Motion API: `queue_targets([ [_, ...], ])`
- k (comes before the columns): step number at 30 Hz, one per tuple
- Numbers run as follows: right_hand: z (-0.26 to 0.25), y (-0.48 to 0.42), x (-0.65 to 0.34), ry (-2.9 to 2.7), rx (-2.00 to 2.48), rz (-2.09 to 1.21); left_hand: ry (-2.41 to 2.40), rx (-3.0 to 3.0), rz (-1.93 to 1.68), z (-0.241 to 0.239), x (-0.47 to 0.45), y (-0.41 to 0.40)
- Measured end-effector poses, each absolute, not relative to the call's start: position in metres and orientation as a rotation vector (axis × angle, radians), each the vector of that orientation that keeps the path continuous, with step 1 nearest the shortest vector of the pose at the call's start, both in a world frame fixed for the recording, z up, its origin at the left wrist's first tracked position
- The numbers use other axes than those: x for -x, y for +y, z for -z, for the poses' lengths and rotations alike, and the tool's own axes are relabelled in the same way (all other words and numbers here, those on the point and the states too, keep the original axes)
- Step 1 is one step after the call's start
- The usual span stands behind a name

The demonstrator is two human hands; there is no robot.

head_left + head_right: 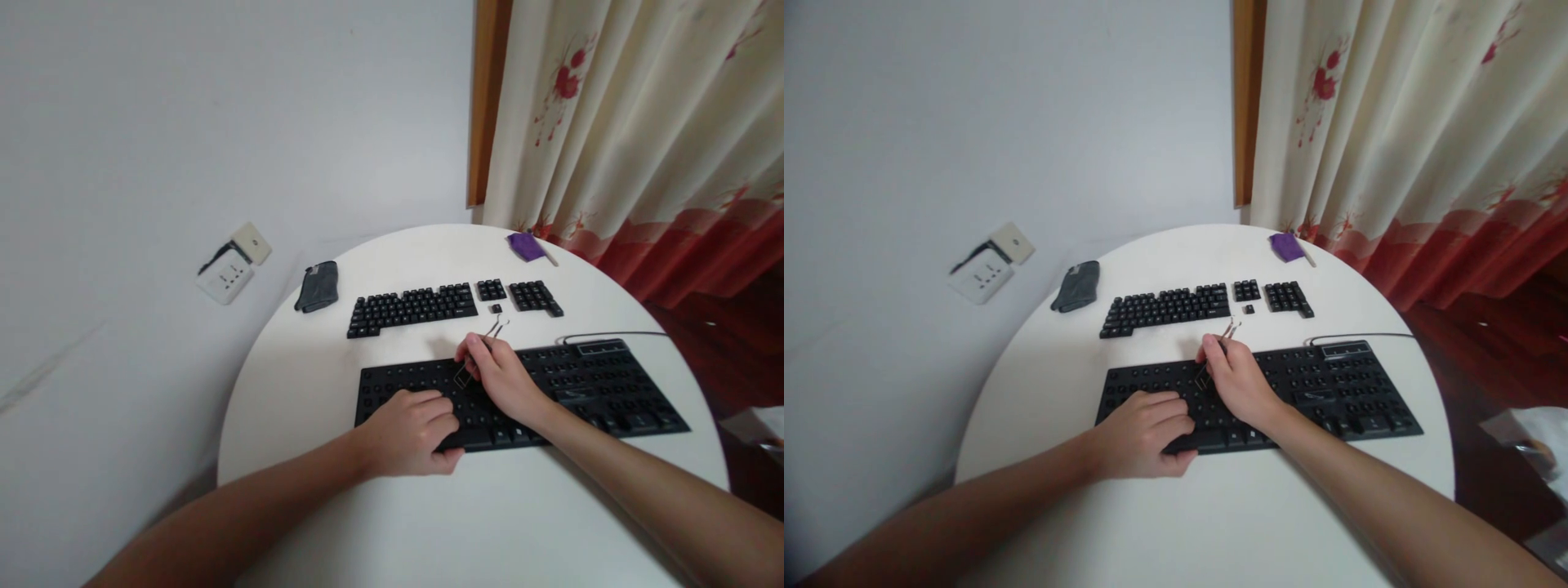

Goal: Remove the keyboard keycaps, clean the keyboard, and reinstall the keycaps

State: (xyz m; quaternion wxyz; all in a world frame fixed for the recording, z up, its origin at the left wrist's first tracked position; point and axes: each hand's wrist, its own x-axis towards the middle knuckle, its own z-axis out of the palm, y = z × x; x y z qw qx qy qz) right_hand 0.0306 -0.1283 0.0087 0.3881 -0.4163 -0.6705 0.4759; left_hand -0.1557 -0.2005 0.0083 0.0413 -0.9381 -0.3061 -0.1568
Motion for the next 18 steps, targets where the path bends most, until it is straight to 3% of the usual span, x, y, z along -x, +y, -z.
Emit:
queue_targets([
  [13, -0.01, -0.128, -0.03, -1.707, 1.074, -1.22, -0.938, 2.82, 0.44, -0.005, 0.156, -0.203],
  [18, -0.011, -0.129, -0.03, -1.705, 1.065, -1.238, -0.943, 2.813, 0.682, -0.017, 0.156, -0.202],
])
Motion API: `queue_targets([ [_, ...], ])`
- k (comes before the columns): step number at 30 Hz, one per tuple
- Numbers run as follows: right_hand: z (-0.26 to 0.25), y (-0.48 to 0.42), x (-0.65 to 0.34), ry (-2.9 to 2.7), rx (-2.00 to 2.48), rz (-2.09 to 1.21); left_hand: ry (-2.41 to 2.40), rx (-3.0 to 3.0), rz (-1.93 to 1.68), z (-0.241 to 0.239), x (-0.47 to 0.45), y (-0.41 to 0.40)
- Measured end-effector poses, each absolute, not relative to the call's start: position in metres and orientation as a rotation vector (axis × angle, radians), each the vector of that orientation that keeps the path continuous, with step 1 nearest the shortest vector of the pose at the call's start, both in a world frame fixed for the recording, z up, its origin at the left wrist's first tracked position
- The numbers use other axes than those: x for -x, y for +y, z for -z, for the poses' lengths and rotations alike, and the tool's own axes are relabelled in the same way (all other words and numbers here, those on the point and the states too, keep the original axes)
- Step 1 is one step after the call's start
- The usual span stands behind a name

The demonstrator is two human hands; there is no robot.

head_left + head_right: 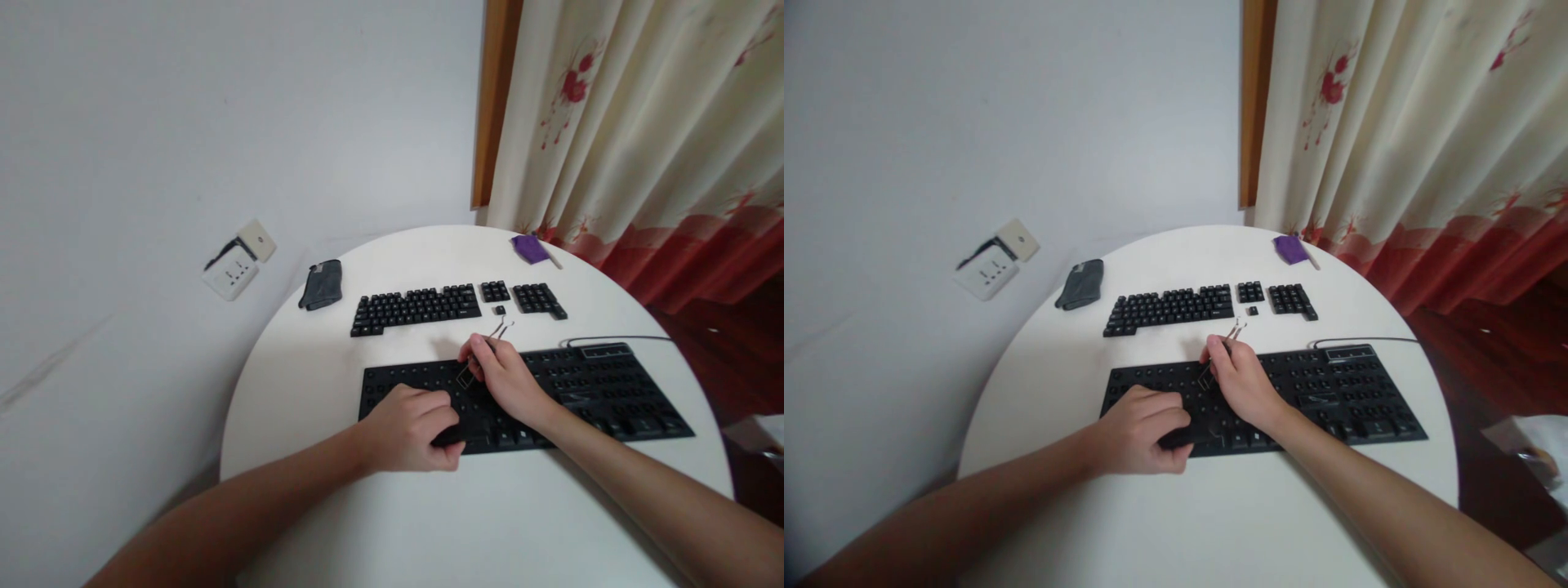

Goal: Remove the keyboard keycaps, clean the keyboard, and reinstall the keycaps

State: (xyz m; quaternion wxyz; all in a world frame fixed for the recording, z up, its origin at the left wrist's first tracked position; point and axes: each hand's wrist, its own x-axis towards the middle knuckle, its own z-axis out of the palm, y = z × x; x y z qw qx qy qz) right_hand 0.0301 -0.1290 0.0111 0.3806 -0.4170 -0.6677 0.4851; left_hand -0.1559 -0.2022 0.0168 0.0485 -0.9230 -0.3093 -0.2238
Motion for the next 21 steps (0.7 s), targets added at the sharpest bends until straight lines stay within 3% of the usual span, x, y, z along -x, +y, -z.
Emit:
queue_targets([
  [4, -0.012, -0.129, -0.03, -1.679, 1.057, -1.261, -0.901, 2.923, 0.845, -0.029, 0.159, -0.203],
  [9, -0.011, -0.126, -0.031, -1.666, 1.099, -1.243, -1.32, 2.741, 1.492, -0.038, 0.179, -0.186],
  [16, -0.007, -0.125, -0.033, -1.648, 1.04, -1.259, -1.8, 2.451, 1.369, -0.031, 0.208, -0.141],
  [21, -0.004, -0.123, -0.032, -1.632, 1.083, -1.275, -1.782, 2.403, 1.348, -0.031, 0.22, -0.13],
])
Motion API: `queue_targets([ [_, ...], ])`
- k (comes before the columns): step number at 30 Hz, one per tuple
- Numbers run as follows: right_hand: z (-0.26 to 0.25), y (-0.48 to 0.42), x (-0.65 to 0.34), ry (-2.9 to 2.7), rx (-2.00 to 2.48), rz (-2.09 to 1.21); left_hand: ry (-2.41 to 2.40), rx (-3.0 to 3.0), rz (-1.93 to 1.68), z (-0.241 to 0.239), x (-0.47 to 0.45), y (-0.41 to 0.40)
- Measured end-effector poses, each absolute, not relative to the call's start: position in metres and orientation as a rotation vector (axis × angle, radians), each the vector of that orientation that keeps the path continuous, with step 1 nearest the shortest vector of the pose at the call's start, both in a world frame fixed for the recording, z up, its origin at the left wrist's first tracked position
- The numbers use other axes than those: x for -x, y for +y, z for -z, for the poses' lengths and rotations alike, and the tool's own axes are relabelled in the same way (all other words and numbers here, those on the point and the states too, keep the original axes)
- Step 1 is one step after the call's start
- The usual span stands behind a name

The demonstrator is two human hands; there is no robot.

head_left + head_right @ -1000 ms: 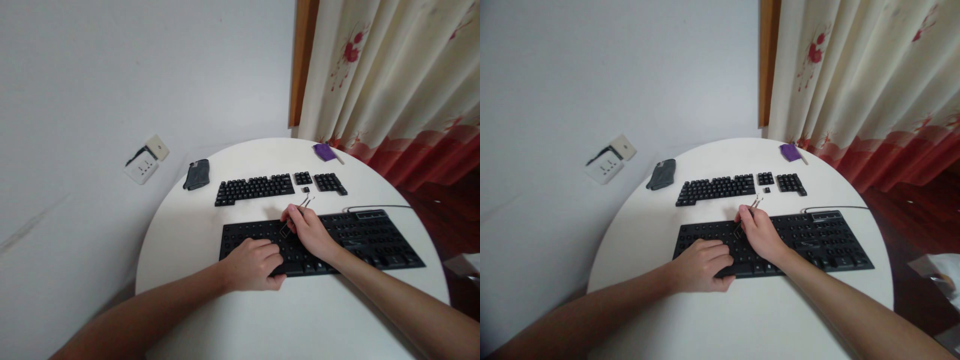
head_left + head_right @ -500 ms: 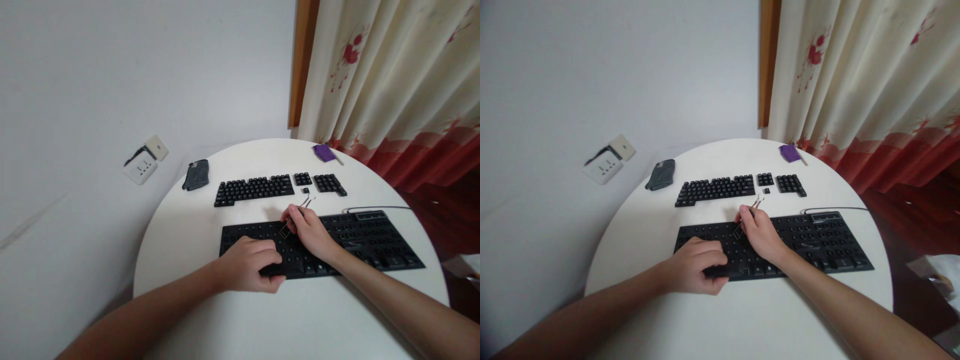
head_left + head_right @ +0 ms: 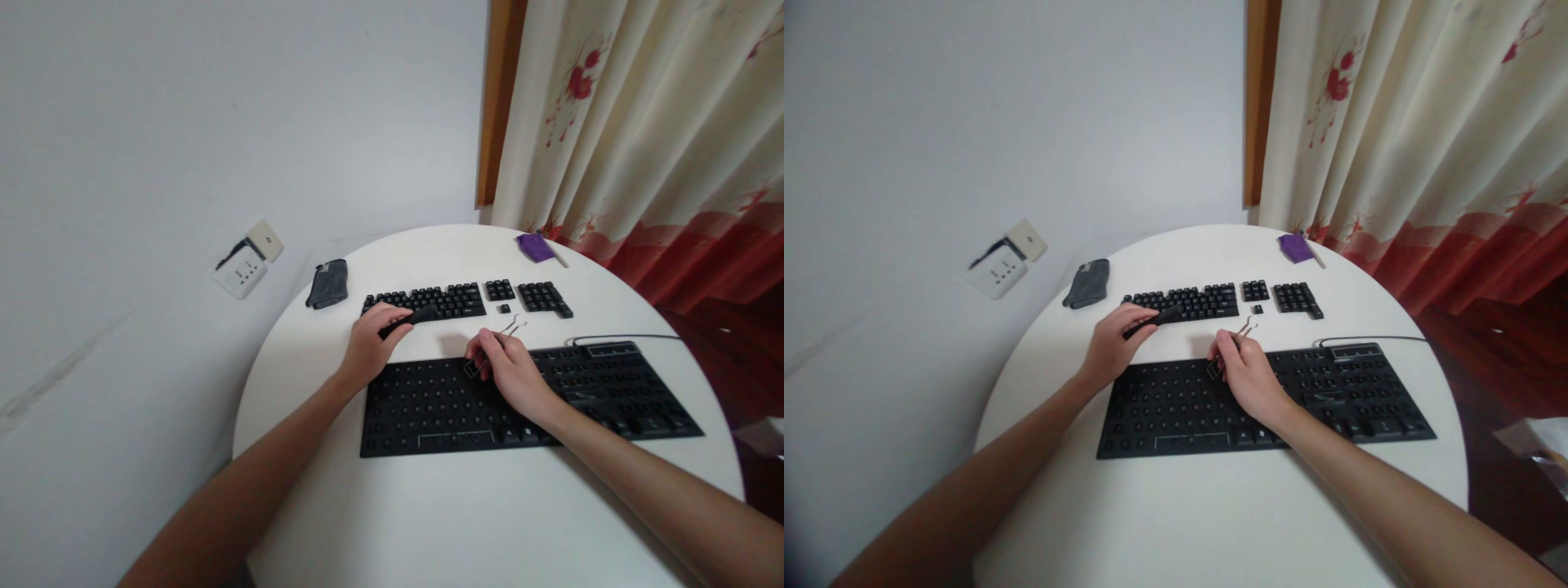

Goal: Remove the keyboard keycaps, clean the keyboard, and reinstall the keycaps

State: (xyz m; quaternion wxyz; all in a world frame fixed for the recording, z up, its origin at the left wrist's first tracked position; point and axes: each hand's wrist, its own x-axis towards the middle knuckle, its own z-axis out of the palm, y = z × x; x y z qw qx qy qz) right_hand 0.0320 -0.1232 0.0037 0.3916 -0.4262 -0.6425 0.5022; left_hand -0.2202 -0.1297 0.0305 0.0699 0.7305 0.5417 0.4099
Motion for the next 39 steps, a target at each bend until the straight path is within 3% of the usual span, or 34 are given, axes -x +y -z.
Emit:
queue_targets([
  [6, -0.003, -0.123, -0.032, -1.632, 1.08, -1.284, 1.585, -2.188, -1.372, -0.047, 0.234, -0.105],
  [12, -0.002, -0.122, -0.031, -1.62, 1.091, -1.293, 1.474, -2.644, -0.972, -0.034, 0.225, -0.094],
  [20, -0.004, -0.123, -0.031, -1.642, 1.102, -1.302, 1.544, -2.665, -0.755, -0.004, 0.235, -0.091],
  [39, -0.007, -0.125, -0.033, -1.684, 1.112, -1.3, 1.575, -2.653, -0.816, 0.003, 0.248, -0.086],
])
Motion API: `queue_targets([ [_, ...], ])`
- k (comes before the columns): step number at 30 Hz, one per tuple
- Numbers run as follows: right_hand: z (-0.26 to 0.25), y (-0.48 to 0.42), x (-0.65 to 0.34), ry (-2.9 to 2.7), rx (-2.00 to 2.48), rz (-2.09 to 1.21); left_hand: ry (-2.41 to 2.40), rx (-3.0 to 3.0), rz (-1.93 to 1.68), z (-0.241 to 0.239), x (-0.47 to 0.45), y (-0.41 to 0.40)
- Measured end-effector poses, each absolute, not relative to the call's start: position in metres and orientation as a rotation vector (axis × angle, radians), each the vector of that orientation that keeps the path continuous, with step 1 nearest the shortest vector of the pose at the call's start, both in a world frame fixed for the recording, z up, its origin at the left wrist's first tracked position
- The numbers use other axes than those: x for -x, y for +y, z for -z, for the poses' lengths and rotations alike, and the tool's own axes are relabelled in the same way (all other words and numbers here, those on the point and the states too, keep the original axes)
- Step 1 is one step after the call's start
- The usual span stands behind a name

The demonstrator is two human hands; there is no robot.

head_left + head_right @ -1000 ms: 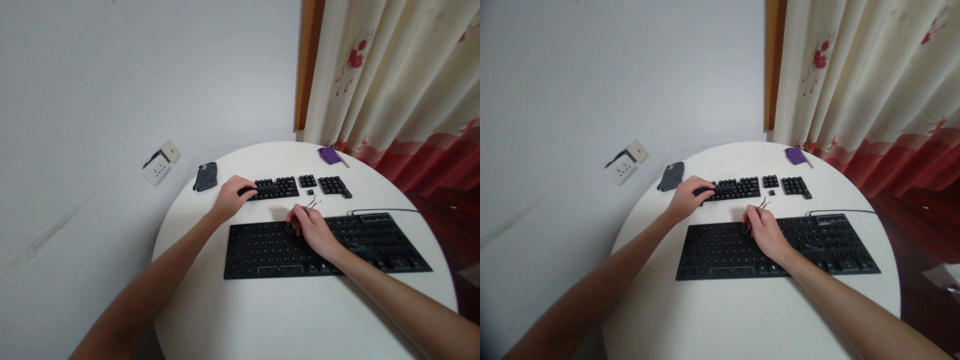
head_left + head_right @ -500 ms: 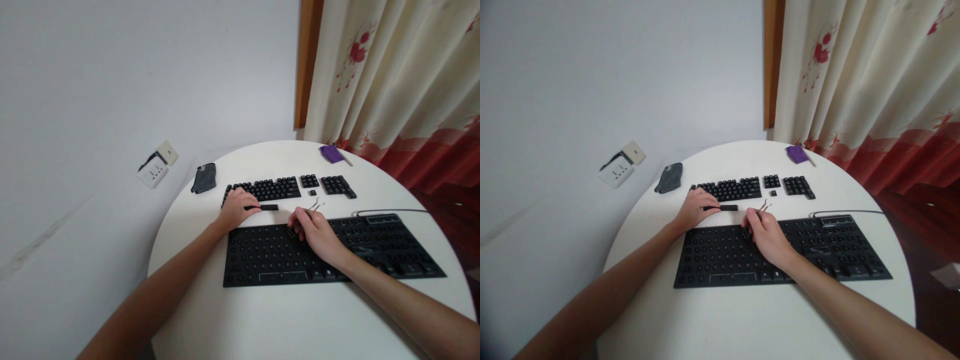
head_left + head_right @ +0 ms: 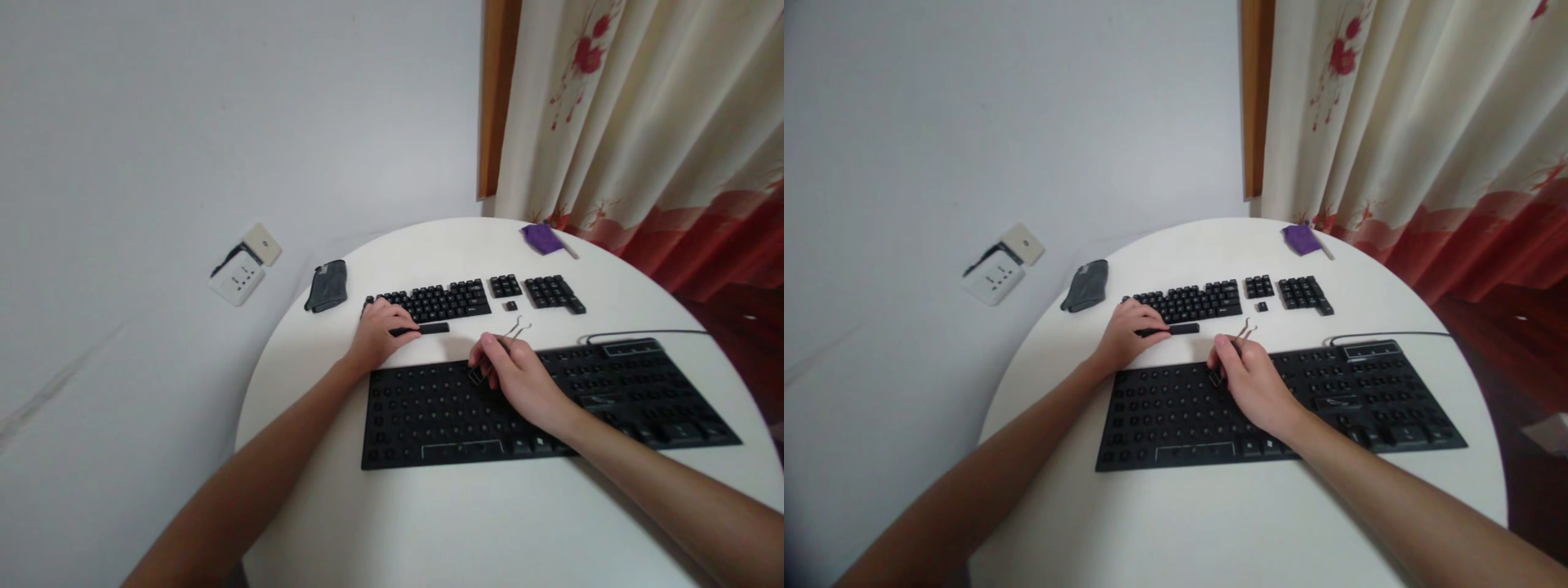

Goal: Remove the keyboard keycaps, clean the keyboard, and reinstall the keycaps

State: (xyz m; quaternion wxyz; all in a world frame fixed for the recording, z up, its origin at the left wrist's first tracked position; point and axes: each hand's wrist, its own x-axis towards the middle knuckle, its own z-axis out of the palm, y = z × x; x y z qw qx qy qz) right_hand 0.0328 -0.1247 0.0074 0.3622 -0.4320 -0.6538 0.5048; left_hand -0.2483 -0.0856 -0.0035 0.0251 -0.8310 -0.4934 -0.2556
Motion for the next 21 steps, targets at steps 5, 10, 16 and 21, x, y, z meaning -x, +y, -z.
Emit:
queue_targets([
  [5, -0.007, -0.1247, -0.0326, -1.683, 1.116, -1.295, -1.526, 2.553, 0.802, 0.0065, 0.2505, -0.0841],
  [10, -0.0071, -0.1245, -0.0327, -1.683, 1.115, -1.302, -1.566, 2.532, 0.799, 0.0069, 0.2512, -0.0835],
  [16, -0.0074, -0.1251, -0.0329, -1.694, 1.117, -1.287, -1.579, 2.526, 0.792, 0.0072, 0.2511, -0.0834],
  [21, -0.0068, -0.1248, -0.0327, -1.685, 1.119, -1.299, -1.569, 2.524, 0.784, 0.0064, 0.2504, -0.084],
])
